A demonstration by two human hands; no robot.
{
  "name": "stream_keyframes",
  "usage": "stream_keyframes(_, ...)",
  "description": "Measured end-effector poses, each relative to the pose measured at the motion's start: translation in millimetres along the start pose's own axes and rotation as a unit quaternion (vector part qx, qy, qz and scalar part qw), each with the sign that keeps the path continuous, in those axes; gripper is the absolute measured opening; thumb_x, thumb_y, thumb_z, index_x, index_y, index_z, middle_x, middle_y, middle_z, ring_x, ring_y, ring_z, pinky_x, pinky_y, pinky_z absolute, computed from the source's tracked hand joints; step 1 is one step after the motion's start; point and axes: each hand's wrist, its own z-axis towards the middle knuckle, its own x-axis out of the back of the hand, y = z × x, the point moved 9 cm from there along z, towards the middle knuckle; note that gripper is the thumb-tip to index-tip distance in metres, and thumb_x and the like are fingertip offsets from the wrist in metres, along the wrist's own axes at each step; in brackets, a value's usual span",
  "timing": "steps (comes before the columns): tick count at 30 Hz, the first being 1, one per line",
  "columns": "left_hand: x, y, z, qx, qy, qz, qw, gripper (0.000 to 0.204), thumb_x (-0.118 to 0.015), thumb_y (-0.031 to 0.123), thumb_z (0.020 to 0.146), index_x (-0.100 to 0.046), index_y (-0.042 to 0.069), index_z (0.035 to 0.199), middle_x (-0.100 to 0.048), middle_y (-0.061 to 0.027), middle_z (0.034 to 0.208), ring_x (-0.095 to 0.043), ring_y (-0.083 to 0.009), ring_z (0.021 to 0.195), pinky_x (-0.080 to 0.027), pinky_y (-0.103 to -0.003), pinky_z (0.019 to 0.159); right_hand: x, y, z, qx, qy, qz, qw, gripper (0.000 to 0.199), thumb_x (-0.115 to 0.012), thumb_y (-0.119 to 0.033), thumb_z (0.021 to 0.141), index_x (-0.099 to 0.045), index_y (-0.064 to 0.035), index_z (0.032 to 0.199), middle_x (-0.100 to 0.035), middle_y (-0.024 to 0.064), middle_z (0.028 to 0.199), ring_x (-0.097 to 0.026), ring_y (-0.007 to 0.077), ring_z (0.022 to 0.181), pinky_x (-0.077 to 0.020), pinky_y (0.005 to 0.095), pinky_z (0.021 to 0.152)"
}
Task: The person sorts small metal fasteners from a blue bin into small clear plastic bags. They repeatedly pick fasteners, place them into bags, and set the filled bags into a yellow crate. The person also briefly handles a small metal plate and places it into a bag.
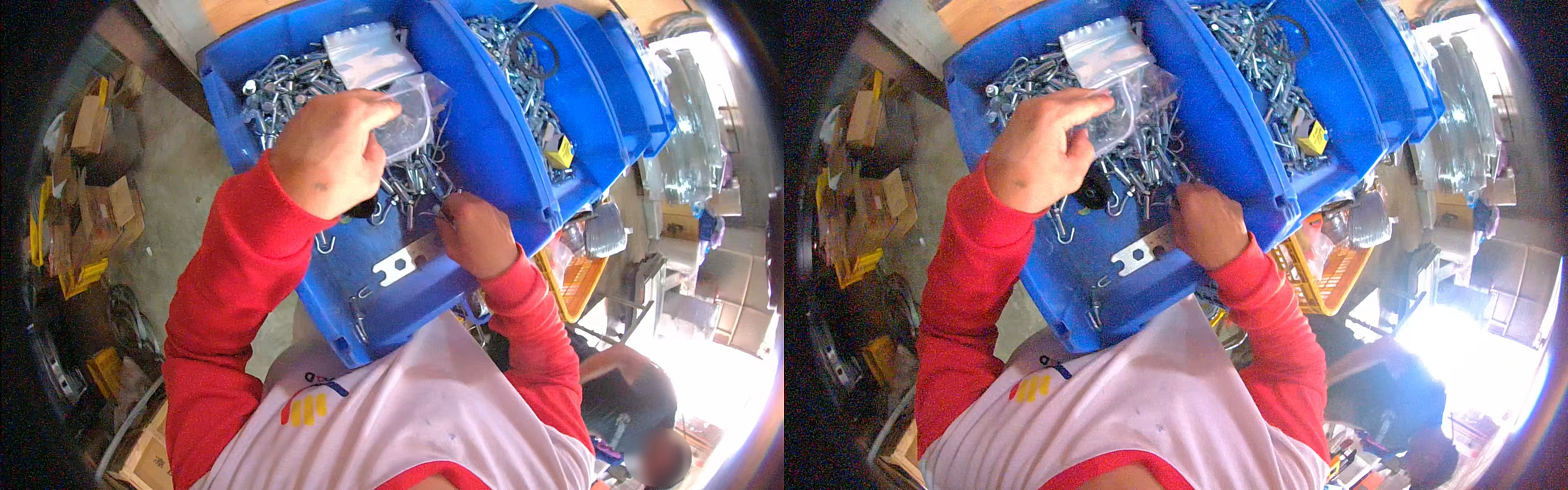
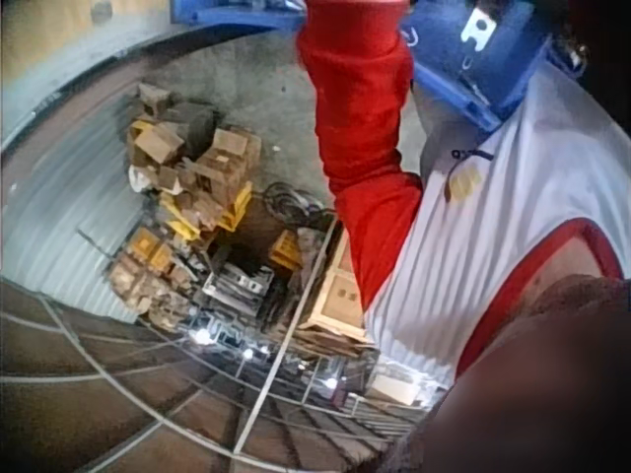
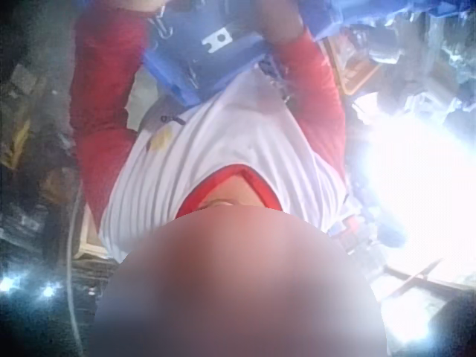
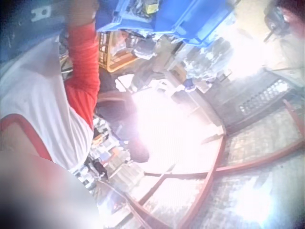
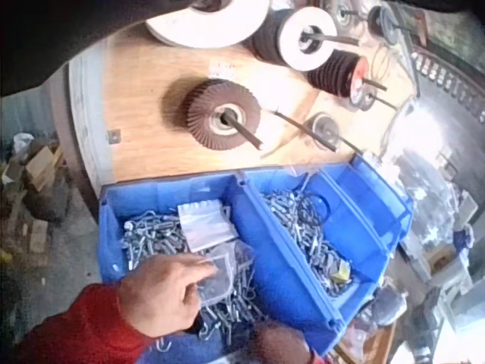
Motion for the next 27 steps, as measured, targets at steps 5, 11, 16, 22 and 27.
stream_keyframes(5, -0.2, 1.2, 1.5, 0.011, -0.013, 0.005, 1.000, 0.038, -0.060, -0.005, 0.077, -0.071, -0.002, 0.113, -0.070, -0.0236, 0.118, -0.070, -0.0398, 0.104, -0.058, -0.041, 0.091, -24.3, -19.7, 15.3, -0.067, -0.014, 0.035, 0.997, 0.026, -0.069, -0.026, 0.084, -0.066, 0.0000, 0.088, -0.068, 0.0256, 0.080, -0.068, 0.0466, 0.077, -0.0549, 0.0543, 0.072)
stream_keyframes(11, 1.3, -2.3, -1.8, 0.023, -0.010, 0.004, 1.000, 0.038, -0.060, -0.004, 0.077, -0.071, -0.003, 0.113, -0.070, -0.0239, 0.118, -0.070, -0.0396, 0.104, -0.057, -0.041, 0.093, -37.4, -9.8, 17.2, -0.043, -0.105, 0.095, 0.989, 0.034, -0.071, -0.030, 0.086, -0.067, 0.0032, 0.080, -0.061, 0.0224, 0.063, -0.064, 0.0338, 0.058, -0.0506, 0.0472, 0.058)
stream_keyframes(16, -3.9, -6.4, -2.8, 0.046, -0.037, -0.010, 0.998, 0.038, -0.060, -0.003, 0.078, -0.071, -0.002, 0.114, -0.070, -0.0237, 0.116, -0.069, -0.0408, 0.102, -0.056, -0.042, 0.091, -4.1, 0.9, -29.4, -0.097, -0.198, 0.493, 0.842, 0.026, -0.072, -0.024, 0.092, -0.068, -0.0014, 0.080, -0.059, -0.0003, 0.066, -0.047, 0.0050, 0.059, -0.0357, 0.0269, 0.052)
stream_keyframes(22, -5.7, -5.0, -0.3, 0.045, -0.027, -0.015, 0.999, 0.037, -0.060, -0.004, 0.078, -0.072, -0.002, 0.113, -0.071, -0.0217, 0.112, -0.072, -0.0344, 0.081, -0.058, -0.039, 0.074, -8.0, -22.0, -59.0, -0.093, -0.401, 0.564, 0.716, 0.027, -0.068, -0.023, 0.096, -0.065, -0.0042, 0.078, -0.054, -0.0061, 0.068, -0.045, 0.0035, 0.060, -0.0333, 0.0240, 0.053)
stream_keyframes(27, -6.8, -7.2, -1.8, 0.060, -0.037, -0.002, 0.998, 0.037, -0.062, -0.002, 0.080, -0.072, 0.000, 0.115, -0.072, -0.0181, 0.113, -0.068, -0.0226, 0.067, -0.054, -0.032, 0.064, 13.5, -32.9, -44.4, 0.005, -0.339, 0.504, 0.794, 0.028, -0.065, -0.024, 0.099, -0.063, -0.0013, 0.082, -0.050, 0.0012, 0.063, -0.046, 0.0097, 0.057, -0.0371, 0.0319, 0.053)
